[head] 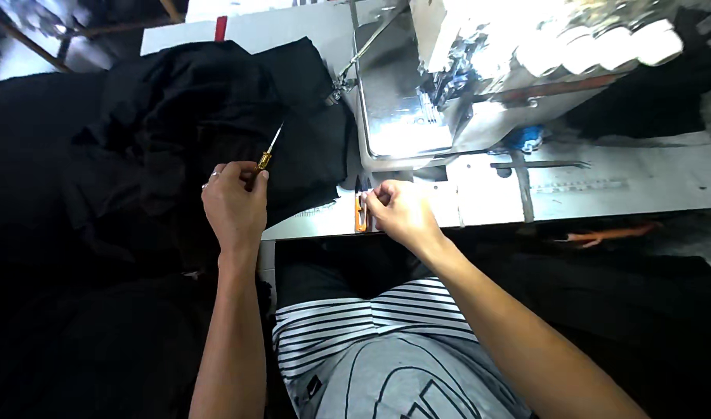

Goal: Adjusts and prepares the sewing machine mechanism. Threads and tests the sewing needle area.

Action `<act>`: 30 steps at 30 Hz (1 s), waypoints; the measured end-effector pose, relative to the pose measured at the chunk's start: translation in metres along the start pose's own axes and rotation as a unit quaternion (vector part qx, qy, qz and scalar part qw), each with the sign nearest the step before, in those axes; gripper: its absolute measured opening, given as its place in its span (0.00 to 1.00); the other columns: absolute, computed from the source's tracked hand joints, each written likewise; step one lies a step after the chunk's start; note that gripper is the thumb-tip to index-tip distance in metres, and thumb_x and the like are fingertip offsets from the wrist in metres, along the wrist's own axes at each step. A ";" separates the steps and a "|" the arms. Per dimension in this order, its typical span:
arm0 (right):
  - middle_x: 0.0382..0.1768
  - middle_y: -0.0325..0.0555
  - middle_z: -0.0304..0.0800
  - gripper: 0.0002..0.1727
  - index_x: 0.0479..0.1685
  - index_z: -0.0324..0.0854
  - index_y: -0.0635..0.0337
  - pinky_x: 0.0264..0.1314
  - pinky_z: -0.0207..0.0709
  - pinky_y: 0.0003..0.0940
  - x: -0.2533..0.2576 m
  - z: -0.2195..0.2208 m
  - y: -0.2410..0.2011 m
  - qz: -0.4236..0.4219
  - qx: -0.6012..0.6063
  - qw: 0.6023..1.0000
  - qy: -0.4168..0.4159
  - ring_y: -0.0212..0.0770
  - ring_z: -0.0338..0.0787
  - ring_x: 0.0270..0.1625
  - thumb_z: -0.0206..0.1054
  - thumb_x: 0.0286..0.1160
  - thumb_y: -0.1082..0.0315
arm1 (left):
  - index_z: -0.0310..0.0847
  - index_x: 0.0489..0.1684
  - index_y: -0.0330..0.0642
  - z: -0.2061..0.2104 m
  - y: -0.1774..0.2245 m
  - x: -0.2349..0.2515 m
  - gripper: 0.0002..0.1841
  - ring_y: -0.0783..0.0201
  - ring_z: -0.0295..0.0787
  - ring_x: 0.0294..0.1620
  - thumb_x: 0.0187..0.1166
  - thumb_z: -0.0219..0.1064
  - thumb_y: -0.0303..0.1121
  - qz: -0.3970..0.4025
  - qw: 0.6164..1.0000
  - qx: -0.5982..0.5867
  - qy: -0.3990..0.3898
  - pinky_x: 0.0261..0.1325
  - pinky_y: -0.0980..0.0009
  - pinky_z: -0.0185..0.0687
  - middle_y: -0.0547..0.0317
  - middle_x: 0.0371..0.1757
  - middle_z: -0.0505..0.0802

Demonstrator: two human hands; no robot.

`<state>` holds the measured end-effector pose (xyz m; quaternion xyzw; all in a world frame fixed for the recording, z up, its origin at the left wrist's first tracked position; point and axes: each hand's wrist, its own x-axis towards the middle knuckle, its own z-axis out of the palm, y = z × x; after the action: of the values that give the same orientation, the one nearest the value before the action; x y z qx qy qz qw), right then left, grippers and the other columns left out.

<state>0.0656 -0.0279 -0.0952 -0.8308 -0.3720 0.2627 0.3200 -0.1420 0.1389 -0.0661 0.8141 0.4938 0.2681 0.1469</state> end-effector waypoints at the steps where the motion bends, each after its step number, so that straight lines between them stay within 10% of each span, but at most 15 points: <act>1: 0.19 0.38 0.88 0.15 0.29 0.86 0.52 0.25 0.86 0.43 0.002 0.001 -0.001 0.000 -0.011 1.000 0.007 0.36 0.88 0.19 0.68 0.82 0.54 | 0.89 0.52 0.42 -0.006 -0.001 -0.002 0.12 0.56 0.89 0.41 0.81 0.73 0.39 0.007 1.000 -0.013 -0.005 0.46 0.54 0.86 0.50 0.48 0.91; 8: 0.23 0.41 0.92 0.11 0.35 0.87 0.60 0.25 0.91 0.30 -0.012 -0.034 -0.015 -0.043 0.229 0.972 -0.030 0.34 0.91 0.21 0.72 0.81 0.62 | 0.89 0.56 0.43 -0.023 0.065 0.004 0.13 0.74 0.90 0.48 0.78 0.75 0.38 0.132 0.966 -0.213 -0.063 0.50 0.78 0.89 0.60 0.54 0.91; 14: 0.58 0.55 0.93 0.20 0.75 0.76 0.66 0.51 0.95 0.39 -0.019 -0.072 -0.048 -0.050 0.448 0.892 -0.048 0.46 0.98 0.48 0.60 0.89 0.71 | 0.88 0.58 0.48 0.001 0.107 0.024 0.11 0.79 0.89 0.40 0.83 0.71 0.37 0.166 0.954 -0.229 -0.095 0.41 0.82 0.86 0.67 0.49 0.93; 19: 0.68 0.55 0.87 0.27 0.88 0.62 0.60 0.34 0.86 0.21 -0.015 -0.077 -0.029 -0.035 0.619 0.781 -0.069 0.31 0.92 0.34 0.35 0.97 0.63 | 0.88 0.58 0.50 0.019 0.113 0.031 0.10 0.81 0.87 0.39 0.85 0.68 0.38 0.155 0.959 -0.211 -0.106 0.40 0.83 0.82 0.67 0.48 0.93; 23: 0.55 0.48 0.88 0.26 0.79 0.69 0.56 0.17 0.63 0.15 -0.015 -0.065 -0.028 -0.052 0.701 0.708 -0.073 0.23 0.69 0.17 0.32 0.98 0.59 | 0.88 0.58 0.48 0.027 0.110 0.035 0.11 0.79 0.91 0.43 0.84 0.69 0.38 0.143 0.957 -0.228 -0.107 0.45 0.80 0.89 0.67 0.49 0.94; 30: 0.17 0.36 0.69 0.28 0.54 0.82 0.61 0.14 0.61 0.16 -0.008 -0.050 -0.029 -0.061 0.751 0.649 -0.104 0.25 0.62 0.11 0.37 0.97 0.53 | 0.88 0.56 0.48 0.027 0.113 0.043 0.10 0.79 0.92 0.42 0.83 0.70 0.36 0.141 0.959 -0.221 -0.108 0.45 0.81 0.90 0.68 0.48 0.94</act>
<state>0.0818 -0.0357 -0.0396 -0.2490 -0.1280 0.5167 0.8091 -0.0288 0.1242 -0.0185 0.8470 0.2833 0.2990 0.3360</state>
